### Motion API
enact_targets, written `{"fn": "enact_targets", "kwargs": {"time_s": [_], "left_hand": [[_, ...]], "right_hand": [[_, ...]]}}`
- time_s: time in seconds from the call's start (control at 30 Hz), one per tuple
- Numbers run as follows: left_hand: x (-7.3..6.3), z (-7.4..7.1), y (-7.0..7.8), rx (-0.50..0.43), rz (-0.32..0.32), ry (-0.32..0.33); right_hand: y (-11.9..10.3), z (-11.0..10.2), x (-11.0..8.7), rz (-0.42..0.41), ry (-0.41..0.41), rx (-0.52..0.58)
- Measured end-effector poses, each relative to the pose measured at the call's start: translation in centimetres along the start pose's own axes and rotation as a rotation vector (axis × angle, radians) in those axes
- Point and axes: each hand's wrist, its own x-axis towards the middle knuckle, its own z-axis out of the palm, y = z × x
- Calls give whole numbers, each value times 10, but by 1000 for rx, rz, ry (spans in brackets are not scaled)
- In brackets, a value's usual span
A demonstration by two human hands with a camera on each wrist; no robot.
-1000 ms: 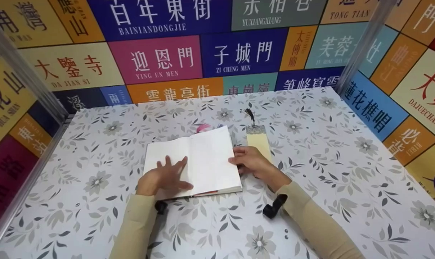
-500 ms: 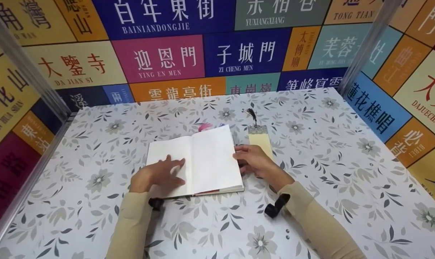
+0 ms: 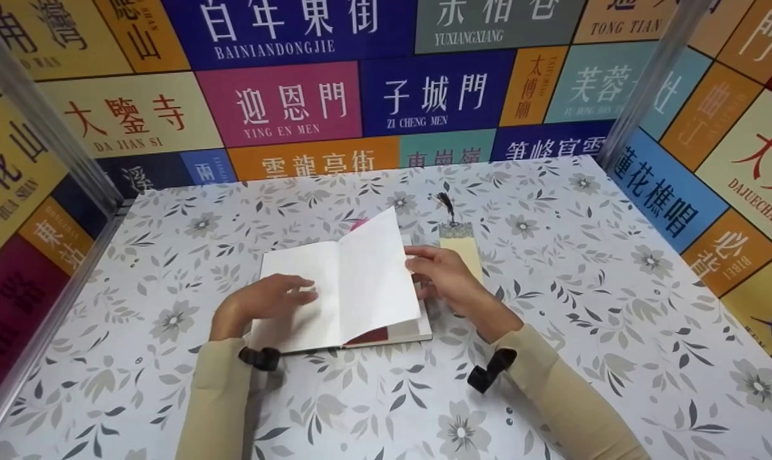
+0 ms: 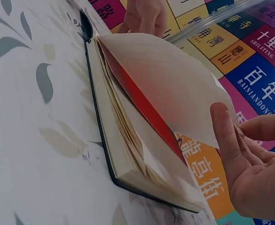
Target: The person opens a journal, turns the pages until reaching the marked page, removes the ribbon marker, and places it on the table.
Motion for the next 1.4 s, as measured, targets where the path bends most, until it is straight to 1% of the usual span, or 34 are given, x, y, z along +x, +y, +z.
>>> {"fn": "enact_targets", "kwargs": {"time_s": [0.13,0.2,0.27,0.37,0.43,0.53,0.6,0.73,0.87,0.97,1.07,1.2,1.3,1.4], "left_hand": [[-2,-3,0,-56,42,65],[-1,-4,1,-106,44,99],[-1,-5,2,-190,5,121],[1,-6,3,-302,-49,136],[2,-6,4,-373,-89,131],[1,-7,4,-456,-125,111],[-1,-9,6,-501,-126,98],[-1,-10,10,-605,-88,98],[1,-9,14,-723,-81,140],[3,-10,19,-787,-86,174],[2,-13,23,-833,-73,193],[-4,-24,27,-864,-43,185],[-9,-32,31,-855,-43,160],[-13,-38,35,-809,-65,134]], "right_hand": [[-3,6,-4,-67,-44,-2],[-4,9,-6,-96,-68,-2],[-5,12,-8,-121,-92,0],[-6,16,-10,-149,-130,1],[-5,18,-10,-159,-155,1],[-4,20,-11,-173,-186,-21],[-5,21,-12,-189,-199,-47],[-7,24,-15,-258,-233,-137],[-7,32,-18,-327,-290,-238],[-5,38,-22,-332,-315,-306],[-3,43,-25,-340,-335,-393],[2,49,-27,-414,-372,-524],[8,54,-28,-450,-398,-602],[13,58,-28,-431,-437,-662]]}}
